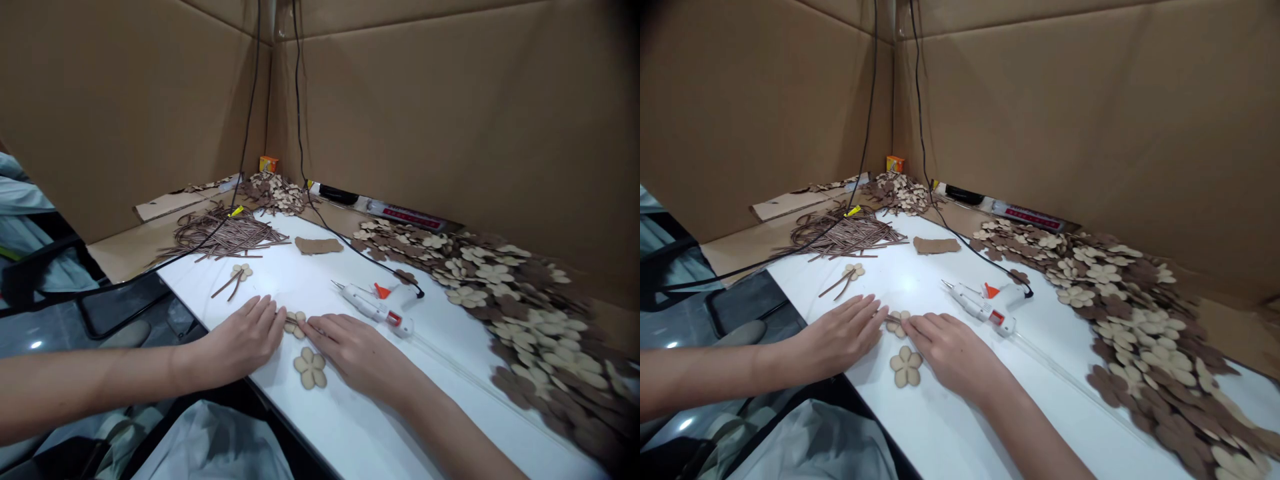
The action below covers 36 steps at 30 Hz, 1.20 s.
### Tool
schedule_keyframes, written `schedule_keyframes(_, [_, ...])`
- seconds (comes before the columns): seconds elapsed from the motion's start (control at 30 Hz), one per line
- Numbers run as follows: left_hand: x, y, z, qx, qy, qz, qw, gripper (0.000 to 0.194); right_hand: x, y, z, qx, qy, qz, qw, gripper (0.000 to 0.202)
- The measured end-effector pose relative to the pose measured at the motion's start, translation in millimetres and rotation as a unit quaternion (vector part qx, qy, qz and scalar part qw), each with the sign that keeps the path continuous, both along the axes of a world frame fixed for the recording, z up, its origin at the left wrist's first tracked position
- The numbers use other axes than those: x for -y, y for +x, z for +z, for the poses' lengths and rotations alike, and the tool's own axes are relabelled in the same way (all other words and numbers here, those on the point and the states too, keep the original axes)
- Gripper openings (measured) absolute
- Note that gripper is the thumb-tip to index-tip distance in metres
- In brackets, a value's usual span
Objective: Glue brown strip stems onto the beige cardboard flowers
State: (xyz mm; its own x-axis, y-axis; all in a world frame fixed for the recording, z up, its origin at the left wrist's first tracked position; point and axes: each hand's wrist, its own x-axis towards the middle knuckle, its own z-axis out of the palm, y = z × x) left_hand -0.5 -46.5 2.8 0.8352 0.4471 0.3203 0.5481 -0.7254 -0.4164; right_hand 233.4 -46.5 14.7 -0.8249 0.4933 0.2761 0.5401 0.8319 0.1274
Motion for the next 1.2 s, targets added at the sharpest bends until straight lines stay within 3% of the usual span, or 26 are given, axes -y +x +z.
schedule_keyframes(0.1, [12.9, -4.2, 3.7, 0.058, -0.027, -0.017, 0.998, 0.034, 0.4, 0.0, 0.0, -0.002, -0.007, 0.0, 1.0, 0.04])
schedule_keyframes(0.2, [25.4, -2.0, 4.5, 0.104, -0.099, 0.014, 0.99, 0.036, 1.3, 0.0, -0.2, -0.003, -0.018, -0.004, 1.0, 0.041])
schedule_keyframes(0.37, [33.5, 1.7, -7.7, 0.136, -0.167, 0.06, 0.975, 0.042, 1.7, 0.2, -1.3, -0.009, -0.016, -0.006, 1.0, 0.041])
schedule_keyframes(0.5, [33.3, -0.4, -15.3, 0.14, -0.165, 0.049, 0.975, 0.042, -0.6, 1.9, -3.9, -0.033, -0.024, -0.008, 0.999, 0.043])
schedule_keyframes(0.77, [32.6, 1.9, -16.9, 0.189, -0.132, 0.013, 0.973, 0.038, -4.8, 5.9, -9.2, -0.065, -0.045, -0.004, 0.997, 0.046])
schedule_keyframes(1.2, [33.6, 5.3, -21.6, 0.235, -0.12, -0.003, 0.965, 0.032, -1.5, 7.0, -1.6, -0.046, -0.043, 0.032, 0.997, 0.039])
